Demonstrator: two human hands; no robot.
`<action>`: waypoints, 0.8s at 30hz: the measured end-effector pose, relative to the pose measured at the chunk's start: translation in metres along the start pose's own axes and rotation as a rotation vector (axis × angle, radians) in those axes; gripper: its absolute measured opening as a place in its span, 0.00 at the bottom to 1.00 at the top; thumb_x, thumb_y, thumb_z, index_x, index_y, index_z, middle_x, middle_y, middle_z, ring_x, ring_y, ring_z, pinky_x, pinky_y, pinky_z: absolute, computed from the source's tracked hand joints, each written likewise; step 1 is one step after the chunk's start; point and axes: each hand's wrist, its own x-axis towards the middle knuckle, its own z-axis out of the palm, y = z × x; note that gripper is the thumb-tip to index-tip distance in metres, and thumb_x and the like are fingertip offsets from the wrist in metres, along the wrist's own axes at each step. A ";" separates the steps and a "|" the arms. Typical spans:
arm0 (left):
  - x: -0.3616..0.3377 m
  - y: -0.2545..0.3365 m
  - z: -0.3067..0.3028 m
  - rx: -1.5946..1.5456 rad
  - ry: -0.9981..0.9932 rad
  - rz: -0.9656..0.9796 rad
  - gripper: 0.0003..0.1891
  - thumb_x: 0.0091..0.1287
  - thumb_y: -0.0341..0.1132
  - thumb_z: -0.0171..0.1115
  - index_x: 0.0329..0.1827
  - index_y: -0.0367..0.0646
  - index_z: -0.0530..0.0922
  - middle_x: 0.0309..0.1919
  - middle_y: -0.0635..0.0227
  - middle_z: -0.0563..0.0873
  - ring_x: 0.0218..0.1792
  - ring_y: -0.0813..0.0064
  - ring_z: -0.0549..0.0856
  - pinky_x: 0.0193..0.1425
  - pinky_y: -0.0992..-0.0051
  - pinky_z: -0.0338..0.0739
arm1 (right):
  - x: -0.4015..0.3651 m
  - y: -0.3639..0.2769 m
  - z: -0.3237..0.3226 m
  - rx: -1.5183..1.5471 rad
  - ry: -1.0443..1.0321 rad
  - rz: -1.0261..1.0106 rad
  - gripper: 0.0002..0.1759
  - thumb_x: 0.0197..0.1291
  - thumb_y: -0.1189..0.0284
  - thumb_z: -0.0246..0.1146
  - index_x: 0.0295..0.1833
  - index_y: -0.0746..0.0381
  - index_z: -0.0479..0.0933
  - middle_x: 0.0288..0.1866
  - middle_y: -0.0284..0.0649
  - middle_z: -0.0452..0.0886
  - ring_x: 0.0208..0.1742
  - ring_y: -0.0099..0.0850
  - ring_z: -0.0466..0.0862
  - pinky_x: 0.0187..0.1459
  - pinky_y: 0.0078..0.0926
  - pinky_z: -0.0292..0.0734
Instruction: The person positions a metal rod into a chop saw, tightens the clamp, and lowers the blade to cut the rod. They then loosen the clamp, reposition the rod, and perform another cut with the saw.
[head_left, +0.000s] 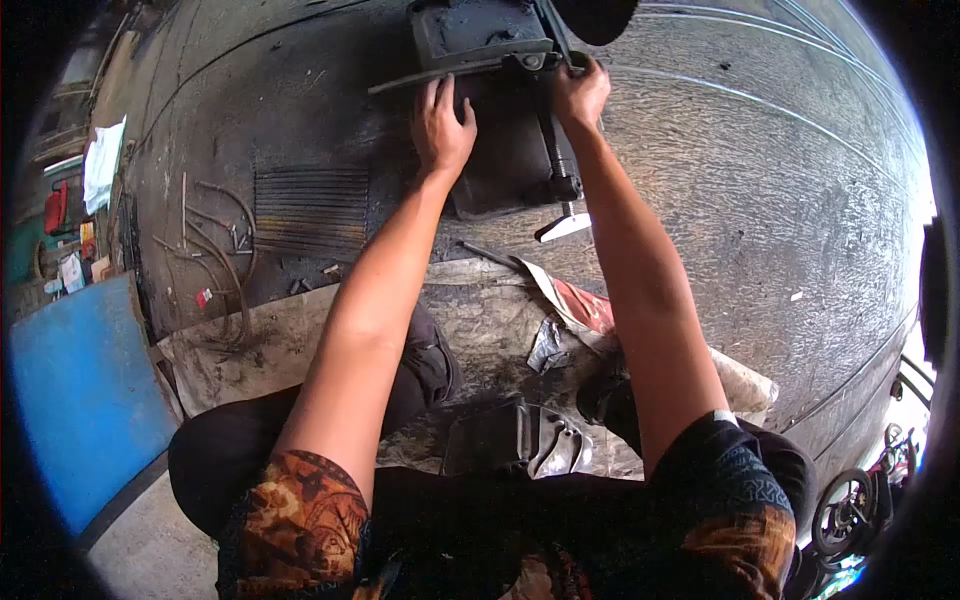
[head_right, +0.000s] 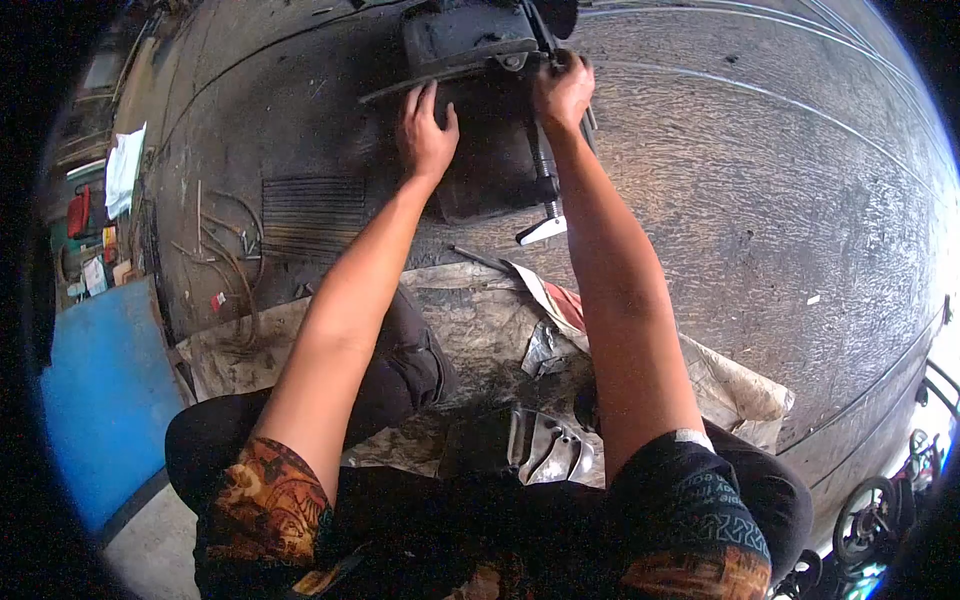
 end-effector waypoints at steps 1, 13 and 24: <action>-0.005 -0.003 -0.002 -0.011 0.029 -0.097 0.21 0.64 0.35 0.64 0.60 0.38 0.78 0.57 0.53 0.79 0.56 0.50 0.79 0.61 0.59 0.74 | -0.002 -0.003 -0.001 0.032 0.047 -0.003 0.17 0.52 0.71 0.65 0.47 0.66 0.81 0.48 0.54 0.79 0.48 0.54 0.80 0.54 0.43 0.75; -0.017 -0.040 -0.013 -0.351 0.029 -0.565 0.19 0.63 0.34 0.63 0.55 0.33 0.80 0.45 0.47 0.86 0.47 0.52 0.86 0.51 0.59 0.80 | -0.029 -0.082 0.035 -0.299 -0.324 -0.931 0.11 0.53 0.70 0.66 0.44 0.58 0.83 0.46 0.42 0.82 0.50 0.46 0.80 0.50 0.42 0.76; -0.015 -0.031 -0.033 -0.134 0.080 -0.287 0.25 0.63 0.32 0.59 0.64 0.32 0.71 0.61 0.41 0.75 0.58 0.43 0.78 0.61 0.56 0.75 | -0.018 -0.085 0.098 -0.318 -0.563 -0.981 0.13 0.54 0.69 0.66 0.47 0.53 0.85 0.51 0.40 0.82 0.55 0.46 0.79 0.56 0.45 0.74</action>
